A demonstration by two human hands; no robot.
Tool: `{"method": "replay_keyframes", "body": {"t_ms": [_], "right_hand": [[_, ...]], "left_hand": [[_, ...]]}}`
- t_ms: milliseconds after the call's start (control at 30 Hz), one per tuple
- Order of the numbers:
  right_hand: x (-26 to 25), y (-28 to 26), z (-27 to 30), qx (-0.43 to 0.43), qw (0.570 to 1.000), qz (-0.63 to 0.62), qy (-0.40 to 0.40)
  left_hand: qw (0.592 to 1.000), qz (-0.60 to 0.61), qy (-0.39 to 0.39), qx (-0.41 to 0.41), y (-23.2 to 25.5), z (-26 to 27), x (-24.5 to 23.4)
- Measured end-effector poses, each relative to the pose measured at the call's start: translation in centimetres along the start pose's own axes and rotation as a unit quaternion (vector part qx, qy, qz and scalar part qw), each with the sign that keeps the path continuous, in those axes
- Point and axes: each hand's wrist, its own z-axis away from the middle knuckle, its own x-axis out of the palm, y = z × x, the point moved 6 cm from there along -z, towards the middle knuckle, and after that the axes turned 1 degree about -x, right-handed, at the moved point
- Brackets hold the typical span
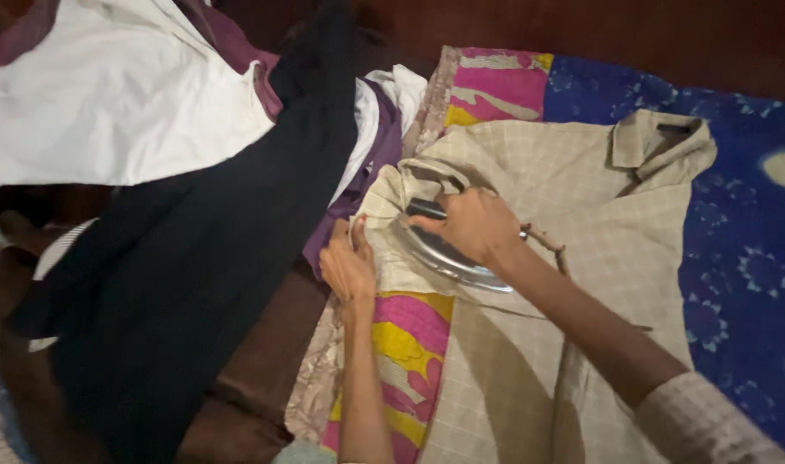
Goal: The person irons a light-colored checkered shirt laid on a patterned bedsheet. They smooth the collar, sleeves, and body with their hands, then use a handheld iron to press each section. The shirt remains on the bed throughout the clip.
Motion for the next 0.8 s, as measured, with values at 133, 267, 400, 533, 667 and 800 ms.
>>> {"method": "replay_keyframes", "body": {"t_ms": [133, 267, 400, 533, 667, 800], "right_hand": [[-0.6, 2.0, 0.8, 0.028, 1.000, 0.011, 0.009], [-1.2, 5.0, 1.5, 0.071, 0.997, -0.009, -0.019], [-1.2, 7.4, 1.8, 0.087, 0.995, -0.010, -0.036], [-0.8, 8.3, 1.8, 0.054, 0.997, -0.026, -0.056], [-0.4, 7.3, 1.7, -0.031, 0.991, -0.061, -0.119], [0.5, 4.5, 1.0, -0.051, 0.995, -0.026, -0.085]], "left_hand": [[1.000, 0.002, -0.010, 0.007, 0.0, -0.4, -0.3], [0.999, 0.031, 0.011, 0.018, 0.1, -0.4, -0.8], [0.999, 0.026, 0.020, 0.027, -0.1, -0.5, -0.6], [0.997, 0.065, 0.023, 0.025, -0.6, -0.4, -0.4], [0.995, 0.095, 0.029, 0.023, -1.5, -0.4, 0.5], [0.989, 0.108, 0.057, 0.080, -1.8, -0.4, 0.4]]}}
